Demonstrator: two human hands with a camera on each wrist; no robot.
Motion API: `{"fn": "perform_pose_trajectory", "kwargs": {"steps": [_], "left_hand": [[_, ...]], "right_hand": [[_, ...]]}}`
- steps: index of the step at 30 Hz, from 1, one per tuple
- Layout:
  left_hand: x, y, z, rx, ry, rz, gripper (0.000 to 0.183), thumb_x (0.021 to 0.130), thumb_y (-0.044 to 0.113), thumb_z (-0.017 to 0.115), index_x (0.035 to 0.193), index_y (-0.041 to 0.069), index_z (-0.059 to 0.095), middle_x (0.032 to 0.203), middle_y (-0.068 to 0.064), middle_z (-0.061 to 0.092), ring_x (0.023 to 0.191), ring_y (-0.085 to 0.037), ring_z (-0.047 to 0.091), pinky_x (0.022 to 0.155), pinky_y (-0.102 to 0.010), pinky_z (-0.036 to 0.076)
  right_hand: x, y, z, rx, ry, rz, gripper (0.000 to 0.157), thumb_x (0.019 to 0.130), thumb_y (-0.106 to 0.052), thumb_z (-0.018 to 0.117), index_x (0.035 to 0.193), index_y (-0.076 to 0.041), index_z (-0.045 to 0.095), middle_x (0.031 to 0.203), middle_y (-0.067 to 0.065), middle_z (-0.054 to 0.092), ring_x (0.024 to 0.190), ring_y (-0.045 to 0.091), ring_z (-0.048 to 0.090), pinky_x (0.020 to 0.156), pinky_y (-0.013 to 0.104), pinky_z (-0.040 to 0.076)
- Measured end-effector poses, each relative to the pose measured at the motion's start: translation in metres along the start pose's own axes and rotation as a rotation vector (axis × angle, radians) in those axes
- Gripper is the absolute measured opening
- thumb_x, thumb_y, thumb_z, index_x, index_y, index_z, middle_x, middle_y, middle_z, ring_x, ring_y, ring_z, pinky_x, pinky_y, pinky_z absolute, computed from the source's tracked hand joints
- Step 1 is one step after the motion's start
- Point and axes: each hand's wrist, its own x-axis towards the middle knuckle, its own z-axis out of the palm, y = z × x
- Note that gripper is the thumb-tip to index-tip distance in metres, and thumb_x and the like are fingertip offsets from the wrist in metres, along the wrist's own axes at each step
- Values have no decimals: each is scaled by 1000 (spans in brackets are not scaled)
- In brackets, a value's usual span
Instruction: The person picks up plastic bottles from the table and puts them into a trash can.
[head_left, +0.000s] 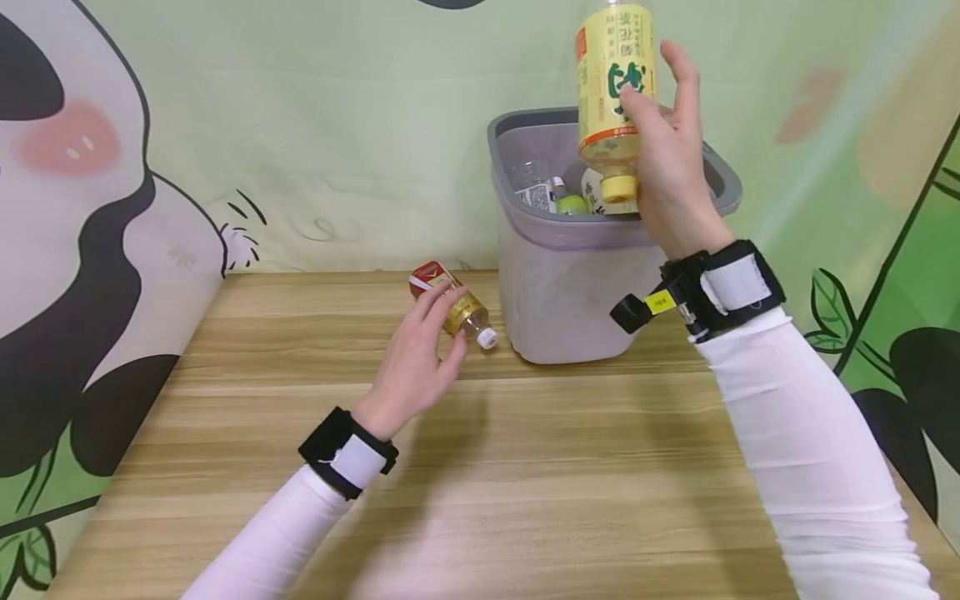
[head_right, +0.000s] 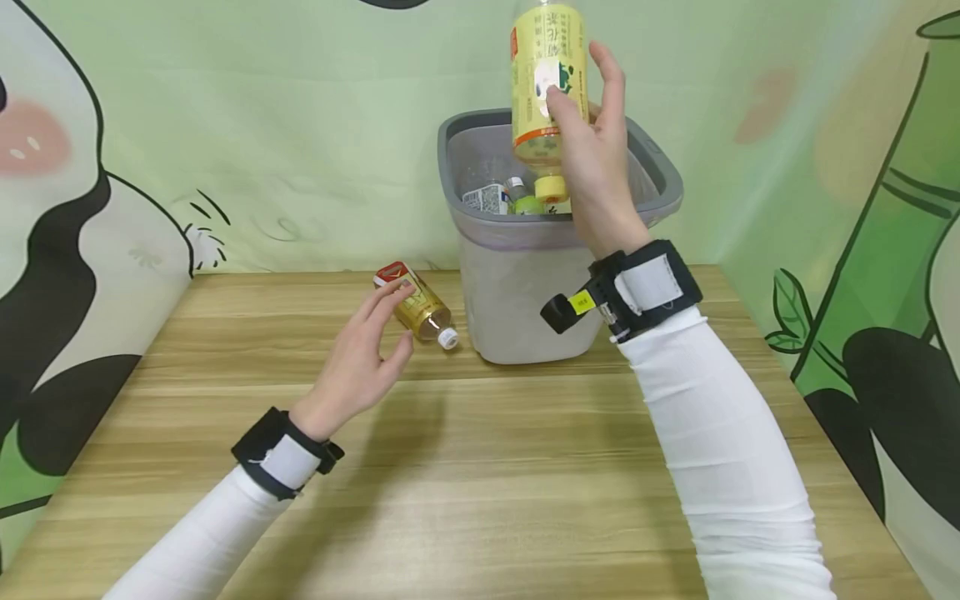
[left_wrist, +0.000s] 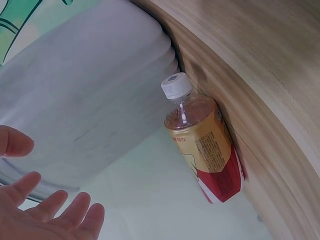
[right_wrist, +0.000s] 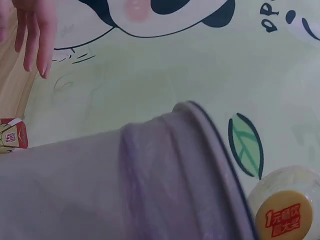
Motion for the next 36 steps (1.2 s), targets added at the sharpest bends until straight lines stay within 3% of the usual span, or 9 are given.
{"fn": "perform_pose_trajectory", "kwargs": {"steps": [5,8,11,15,20,26,31,36], "left_hand": [[-2,0,1,1,-6,-4,52,87,13,54,138,9,45,145,-14,38,124,-34,45,98,-49,43],[-3,-1,1,7,-1,-1,52,87,13,54,138,8,45,145,-15,39,124,-34,45,99,-49,42],[-5,-1,1,3,4,0,52,86,12,55,137,7,46,145,-16,39,125,-35,45,100,-50,41],[-6,-1,0,-2,-1,-6,52,86,11,55,137,6,46,145,-15,38,125,-35,44,100,-50,41],[-6,-1,0,2,-9,-16,52,87,11,55,138,8,45,145,-14,38,125,-35,44,99,-52,41],[-6,-1,0,5,-15,-21,52,87,11,56,138,8,45,146,-14,38,125,-35,43,99,-52,41],[-8,-4,1,1,-23,-30,52,87,11,56,138,8,45,147,-14,37,126,-35,42,101,-51,40],[-10,-7,0,3,-24,-43,52,86,11,56,136,6,46,147,-13,36,125,-35,43,101,-50,39]], "right_hand": [[10,8,-2,-69,42,9,57,94,-19,57,142,-39,34,124,8,42,95,19,59,73,27,55],[12,12,-1,-112,44,-4,60,94,-20,58,145,-37,32,132,6,37,106,20,54,84,31,52],[12,14,-1,-261,58,-50,57,96,-24,53,147,-34,28,146,3,26,127,20,37,103,31,37],[10,16,0,-388,82,-113,49,99,-24,46,146,-25,33,150,3,23,136,17,22,110,26,23],[11,18,-1,-301,77,-130,37,99,-17,45,136,-14,46,136,6,42,124,15,39,103,29,33],[6,17,0,-202,64,-139,26,98,-9,43,122,-8,54,117,8,52,106,19,50,95,34,43],[-7,18,2,-239,26,-235,22,97,-5,42,113,-5,57,103,10,59,94,23,58,82,32,49],[-27,23,5,-288,-17,-360,20,95,-2,43,105,-3,60,87,12,63,75,25,58,64,27,47]]}}
